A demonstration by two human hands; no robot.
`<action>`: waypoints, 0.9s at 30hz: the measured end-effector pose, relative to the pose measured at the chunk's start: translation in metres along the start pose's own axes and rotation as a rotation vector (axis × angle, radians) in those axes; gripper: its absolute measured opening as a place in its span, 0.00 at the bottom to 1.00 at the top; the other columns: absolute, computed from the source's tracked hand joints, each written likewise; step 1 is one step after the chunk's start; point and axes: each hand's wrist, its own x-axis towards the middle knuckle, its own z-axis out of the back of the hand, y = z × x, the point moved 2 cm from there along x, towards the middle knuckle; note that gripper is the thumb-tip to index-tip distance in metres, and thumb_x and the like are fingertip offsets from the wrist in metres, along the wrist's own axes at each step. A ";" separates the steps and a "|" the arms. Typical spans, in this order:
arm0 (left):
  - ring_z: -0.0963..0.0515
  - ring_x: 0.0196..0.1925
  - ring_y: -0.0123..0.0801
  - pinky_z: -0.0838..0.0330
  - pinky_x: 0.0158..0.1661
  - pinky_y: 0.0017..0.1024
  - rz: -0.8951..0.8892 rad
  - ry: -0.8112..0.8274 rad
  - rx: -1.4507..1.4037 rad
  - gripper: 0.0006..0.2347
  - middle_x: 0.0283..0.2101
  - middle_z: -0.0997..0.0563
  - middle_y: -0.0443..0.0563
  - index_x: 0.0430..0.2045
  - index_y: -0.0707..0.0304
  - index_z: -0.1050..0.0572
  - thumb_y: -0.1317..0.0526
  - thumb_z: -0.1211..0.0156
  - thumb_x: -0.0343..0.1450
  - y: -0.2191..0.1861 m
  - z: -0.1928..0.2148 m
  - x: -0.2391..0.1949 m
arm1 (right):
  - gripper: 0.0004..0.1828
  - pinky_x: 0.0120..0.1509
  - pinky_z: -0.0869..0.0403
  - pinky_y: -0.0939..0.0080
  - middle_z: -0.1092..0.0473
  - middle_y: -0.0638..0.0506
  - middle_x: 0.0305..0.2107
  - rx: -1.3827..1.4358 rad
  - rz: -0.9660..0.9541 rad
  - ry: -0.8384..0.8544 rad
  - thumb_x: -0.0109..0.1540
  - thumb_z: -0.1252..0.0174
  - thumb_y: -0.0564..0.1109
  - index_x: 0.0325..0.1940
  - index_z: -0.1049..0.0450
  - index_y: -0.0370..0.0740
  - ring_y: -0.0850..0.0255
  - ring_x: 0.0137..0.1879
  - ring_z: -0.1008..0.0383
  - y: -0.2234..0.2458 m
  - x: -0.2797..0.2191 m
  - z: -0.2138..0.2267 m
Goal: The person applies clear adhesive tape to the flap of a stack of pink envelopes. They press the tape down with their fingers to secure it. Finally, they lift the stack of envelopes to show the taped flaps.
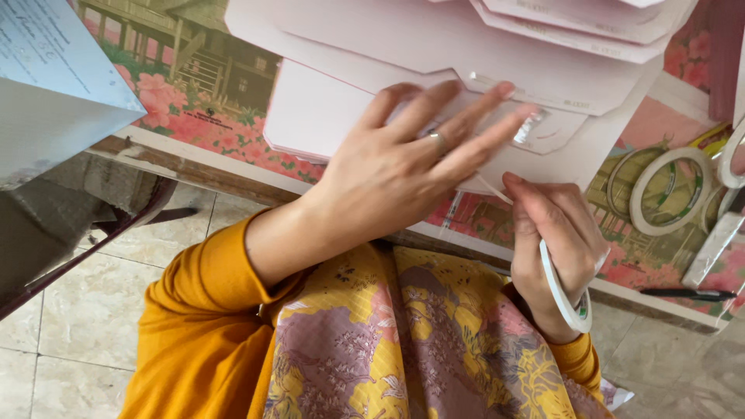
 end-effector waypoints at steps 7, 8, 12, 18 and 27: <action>0.27 0.58 0.25 0.33 0.54 0.27 0.155 0.030 -0.072 0.23 0.63 0.31 0.39 0.61 0.67 0.42 0.53 0.43 0.77 -0.002 -0.012 0.002 | 0.08 0.49 0.31 0.53 0.28 0.35 0.36 0.007 0.003 -0.008 0.66 0.52 0.28 0.44 0.27 0.21 0.46 0.40 0.29 -0.006 -0.004 0.001; 0.26 0.58 0.28 0.31 0.55 0.29 0.211 0.011 -0.121 0.19 0.64 0.35 0.45 0.60 0.69 0.39 0.57 0.48 0.78 -0.002 -0.012 -0.001 | 0.08 0.49 0.31 0.54 0.28 0.35 0.36 0.009 -0.002 -0.003 0.66 0.52 0.28 0.45 0.27 0.21 0.47 0.40 0.29 -0.006 -0.005 0.001; 0.23 0.57 0.35 0.29 0.54 0.33 0.295 -0.052 -0.218 0.15 0.65 0.39 0.51 0.59 0.72 0.33 0.64 0.52 0.78 0.000 -0.019 -0.004 | 0.08 0.46 0.30 0.57 0.29 0.35 0.35 0.042 -0.015 0.002 0.66 0.51 0.28 0.46 0.27 0.21 0.49 0.39 0.29 -0.007 -0.003 0.003; 0.16 0.47 0.39 0.22 0.51 0.34 0.048 -0.185 -0.525 0.15 0.62 0.29 0.59 0.59 0.81 0.44 0.73 0.56 0.78 0.005 0.006 -0.029 | 0.11 0.44 0.31 0.60 0.29 0.37 0.34 0.168 -0.140 0.069 0.68 0.53 0.35 0.49 0.28 0.24 0.52 0.38 0.29 0.000 0.005 0.005; 0.24 0.58 0.35 0.34 0.55 0.36 -0.111 -0.197 -0.496 0.13 0.50 0.18 0.45 0.57 0.64 0.37 0.63 0.59 0.79 0.004 0.000 -0.043 | 0.12 0.48 0.31 0.56 0.28 0.38 0.34 0.079 -0.026 0.180 0.68 0.55 0.34 0.50 0.28 0.23 0.50 0.38 0.29 0.011 0.022 -0.002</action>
